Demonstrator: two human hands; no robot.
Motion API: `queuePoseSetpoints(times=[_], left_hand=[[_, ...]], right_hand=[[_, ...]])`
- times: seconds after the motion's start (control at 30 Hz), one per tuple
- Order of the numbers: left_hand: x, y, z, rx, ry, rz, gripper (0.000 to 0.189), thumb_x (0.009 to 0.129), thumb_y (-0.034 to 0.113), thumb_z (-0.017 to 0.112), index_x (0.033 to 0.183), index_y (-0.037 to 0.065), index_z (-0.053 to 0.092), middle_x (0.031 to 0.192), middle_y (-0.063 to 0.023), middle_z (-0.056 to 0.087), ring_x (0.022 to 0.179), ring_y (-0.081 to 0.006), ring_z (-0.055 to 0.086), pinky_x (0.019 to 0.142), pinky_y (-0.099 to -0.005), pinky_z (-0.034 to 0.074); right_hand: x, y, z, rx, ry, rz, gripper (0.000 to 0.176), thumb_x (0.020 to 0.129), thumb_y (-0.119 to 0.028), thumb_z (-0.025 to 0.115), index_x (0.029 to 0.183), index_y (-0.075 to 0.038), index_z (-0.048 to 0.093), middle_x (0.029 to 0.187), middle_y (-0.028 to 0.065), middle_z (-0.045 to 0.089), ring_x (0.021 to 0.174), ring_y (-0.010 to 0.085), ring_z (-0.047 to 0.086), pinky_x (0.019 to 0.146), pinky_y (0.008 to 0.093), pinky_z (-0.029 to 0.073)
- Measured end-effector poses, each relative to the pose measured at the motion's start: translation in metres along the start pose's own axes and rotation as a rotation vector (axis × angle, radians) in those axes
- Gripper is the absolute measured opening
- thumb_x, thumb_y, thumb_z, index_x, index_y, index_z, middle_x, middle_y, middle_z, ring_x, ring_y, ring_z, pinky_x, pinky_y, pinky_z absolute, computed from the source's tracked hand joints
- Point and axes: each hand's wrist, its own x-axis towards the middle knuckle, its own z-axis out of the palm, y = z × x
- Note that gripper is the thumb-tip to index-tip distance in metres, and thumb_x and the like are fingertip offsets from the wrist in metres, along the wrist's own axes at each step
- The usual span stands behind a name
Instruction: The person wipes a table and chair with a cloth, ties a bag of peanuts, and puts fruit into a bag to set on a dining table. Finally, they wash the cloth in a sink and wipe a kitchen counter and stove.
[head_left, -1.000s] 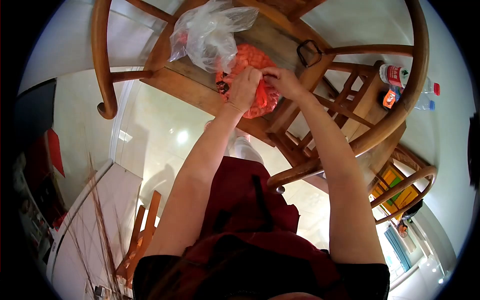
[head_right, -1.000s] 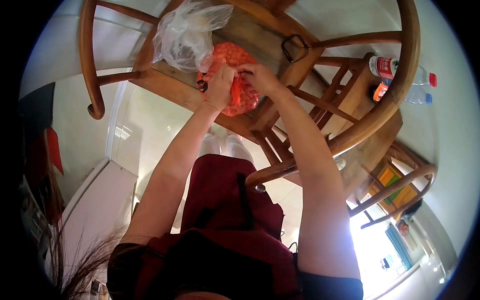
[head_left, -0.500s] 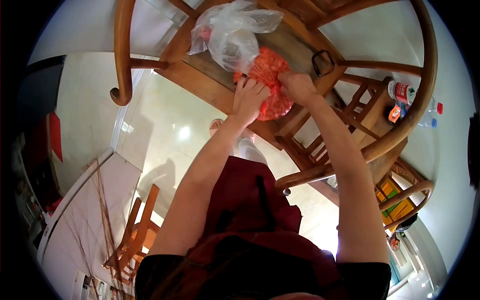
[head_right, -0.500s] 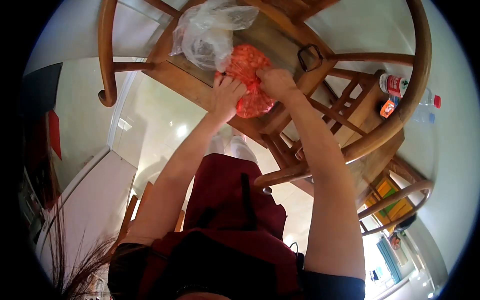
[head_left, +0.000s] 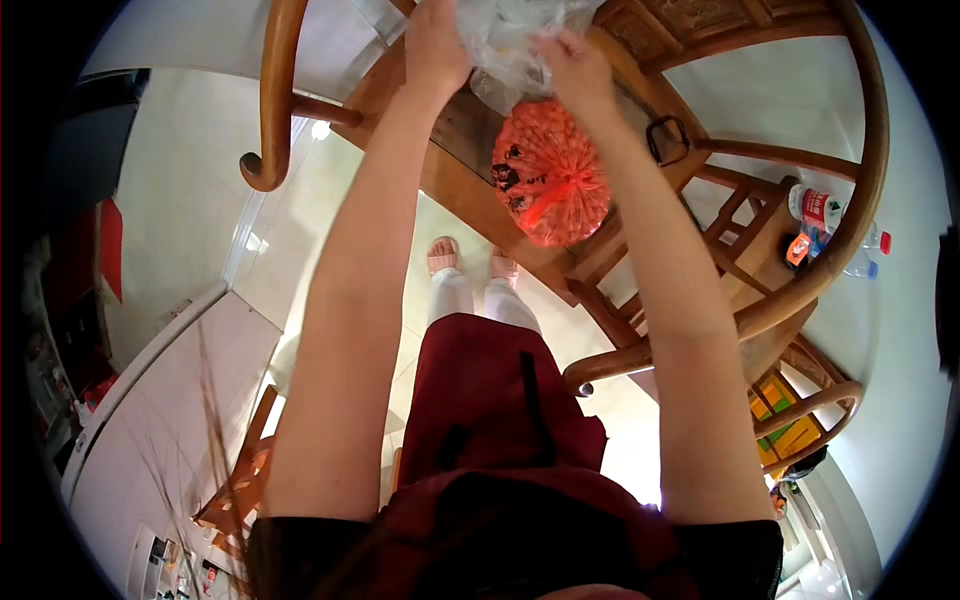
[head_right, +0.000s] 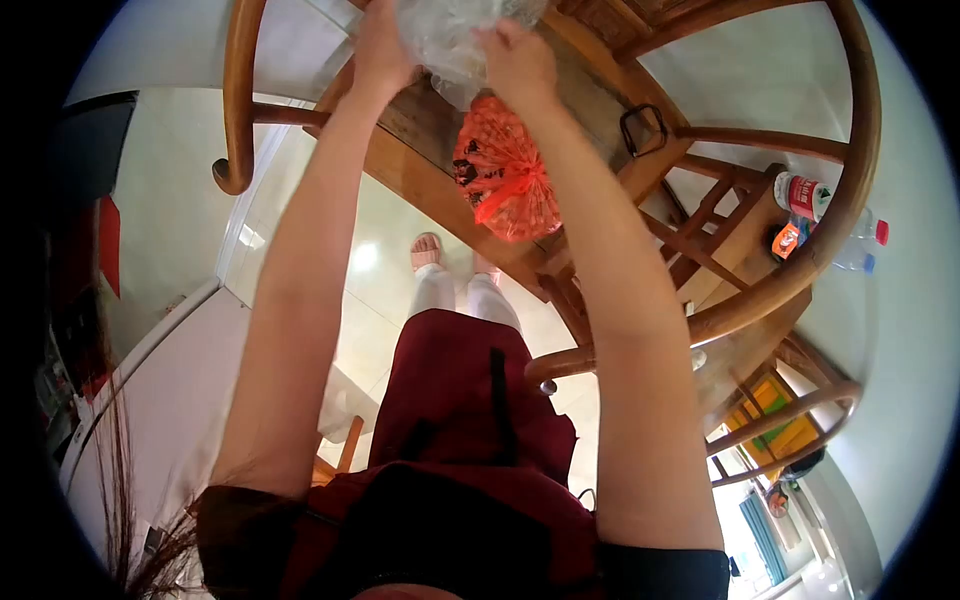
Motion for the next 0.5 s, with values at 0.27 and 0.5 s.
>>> queuePoseSetpoints(times=[0.27,0.5], left_hand=[[-0.017,-0.048,-0.003,-0.177,-0.181,-0.509,0.028,0.082,0.010,0.050,0.108,0.009,0.059,0.088,-0.0089,0.064,0.080,-0.0252,0.060,0.080,-0.0340,0.045],[-0.069,-0.045,-0.036,-0.278,-0.221,-0.341,0.044,0.078,0.002,0.052,0.121,0.003,0.047,0.095,-0.0126,0.060,0.084,-0.0213,0.058,0.079,-0.0306,0.044]], right_hand=[[0.021,-0.012,-0.071,0.334,-0.145,0.217,0.029,0.090,-0.027,0.046,0.110,-0.013,0.062,0.087,-0.0038,0.062,0.079,0.0053,0.054,0.064,0.0231,0.044],[-0.018,0.003,-0.081,0.137,-0.304,0.096,0.032,0.087,-0.017,0.048,0.118,-0.012,0.059,0.088,-0.0064,0.059,0.073,0.0036,0.050,0.063,0.0198,0.040]])
